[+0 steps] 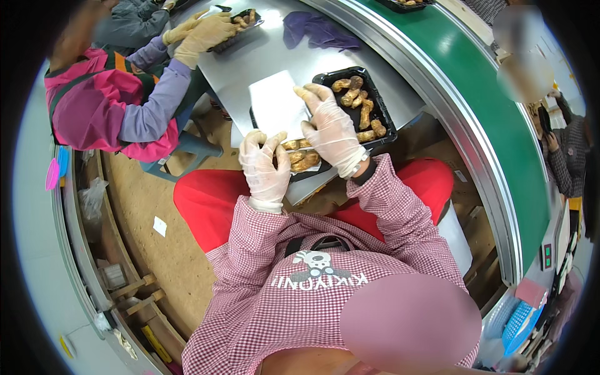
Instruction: The person picks ginger roots from a black tray, wipes them with a white paper towel, and places them into a black plastic container. The person repeats this process, arranging the roots neatly in the container before moving the filled container onto a conveyor belt.
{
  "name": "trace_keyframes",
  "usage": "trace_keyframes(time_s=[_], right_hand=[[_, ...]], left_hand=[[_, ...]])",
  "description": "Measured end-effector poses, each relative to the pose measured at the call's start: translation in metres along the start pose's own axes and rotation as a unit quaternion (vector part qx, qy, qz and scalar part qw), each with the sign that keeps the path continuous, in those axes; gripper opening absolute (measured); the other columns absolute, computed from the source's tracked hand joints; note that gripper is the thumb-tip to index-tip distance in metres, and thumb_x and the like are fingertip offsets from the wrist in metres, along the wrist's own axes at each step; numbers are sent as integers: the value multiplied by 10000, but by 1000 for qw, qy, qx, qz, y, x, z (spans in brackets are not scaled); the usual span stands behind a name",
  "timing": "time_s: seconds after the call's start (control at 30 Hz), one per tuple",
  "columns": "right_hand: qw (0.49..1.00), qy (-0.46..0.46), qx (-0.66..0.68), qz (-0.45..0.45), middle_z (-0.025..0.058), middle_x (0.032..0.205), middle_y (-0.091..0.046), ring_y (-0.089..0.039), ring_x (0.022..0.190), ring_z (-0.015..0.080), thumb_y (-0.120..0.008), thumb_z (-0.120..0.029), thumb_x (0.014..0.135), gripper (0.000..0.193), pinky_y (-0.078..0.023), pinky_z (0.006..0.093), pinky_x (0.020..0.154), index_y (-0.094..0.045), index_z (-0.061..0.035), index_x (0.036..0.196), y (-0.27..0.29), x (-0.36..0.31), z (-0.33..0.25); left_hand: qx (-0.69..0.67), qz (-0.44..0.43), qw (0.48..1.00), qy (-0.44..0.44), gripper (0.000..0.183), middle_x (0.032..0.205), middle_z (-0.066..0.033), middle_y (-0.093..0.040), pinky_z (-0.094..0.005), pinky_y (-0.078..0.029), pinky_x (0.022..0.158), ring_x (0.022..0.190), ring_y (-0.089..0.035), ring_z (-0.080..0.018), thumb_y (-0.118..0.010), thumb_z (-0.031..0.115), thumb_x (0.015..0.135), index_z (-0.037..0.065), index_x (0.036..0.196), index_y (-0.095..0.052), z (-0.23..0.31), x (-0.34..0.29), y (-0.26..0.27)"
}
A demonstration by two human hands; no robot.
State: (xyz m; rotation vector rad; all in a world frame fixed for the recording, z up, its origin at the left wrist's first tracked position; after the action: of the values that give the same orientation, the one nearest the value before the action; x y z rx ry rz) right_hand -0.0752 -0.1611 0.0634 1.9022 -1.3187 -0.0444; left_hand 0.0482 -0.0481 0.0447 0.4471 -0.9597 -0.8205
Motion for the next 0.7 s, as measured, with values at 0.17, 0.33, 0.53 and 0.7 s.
trace_keyframes(time_s=[0.17, 0.33, 0.53, 0.7], right_hand=[[983, 69, -169, 22, 82, 1112, -682, -689, 923, 278, -651, -35, 831, 245, -553, 395, 822, -736, -133, 1039, 24, 16, 19], [948, 44, -313, -21, 59, 1101, -690, -673, 964, 274, -681, -90, 810, 158, -548, 416, 832, -740, -132, 950, 37, 26, 67], [978, -62, 191, 48, 63, 990, -703, -711, 867, 167, -639, -6, 854, 277, -562, 282, 795, -626, -51, 1127, 60, 23, 35], [968, 48, 191, -155, 118, 971, -678, -678, 917, 235, -634, -13, 826, 253, -538, 332, 836, -685, -33, 1073, -2, 7, 16]], left_hand=[[27, -29, 994, -104, 418, 1268, -147, -600, -466, -415, 1053, 1246, -524, -362, -613, -27, 750, 103, 1133, -715, 12, 7, 0], [11, -76, 993, -92, 449, 1216, -136, -633, -474, -433, 1026, 1211, -557, -355, -603, -9, 749, 106, 1172, -700, 7, 10, -7], [-12, -67, 995, -68, 439, 1229, -121, -640, -455, -416, 1061, 1233, -547, -348, -563, -45, 782, 115, 1164, -710, 3, 6, -6], [-52, -13, 997, -61, 395, 1194, -147, -637, -465, -445, 1026, 1192, -567, -365, -614, -16, 782, 71, 1163, -671, -3, 4, -5]])
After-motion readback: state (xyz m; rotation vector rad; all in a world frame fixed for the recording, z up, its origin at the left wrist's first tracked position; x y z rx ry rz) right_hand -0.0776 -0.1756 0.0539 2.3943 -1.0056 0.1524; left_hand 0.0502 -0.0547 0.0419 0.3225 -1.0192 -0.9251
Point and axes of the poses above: each hand's wrist, its own x-axis towards the middle knuckle, its own y-axis out of the back of the hand, z = x × y, the point moved 8 cm from there along x, towards the middle knuckle
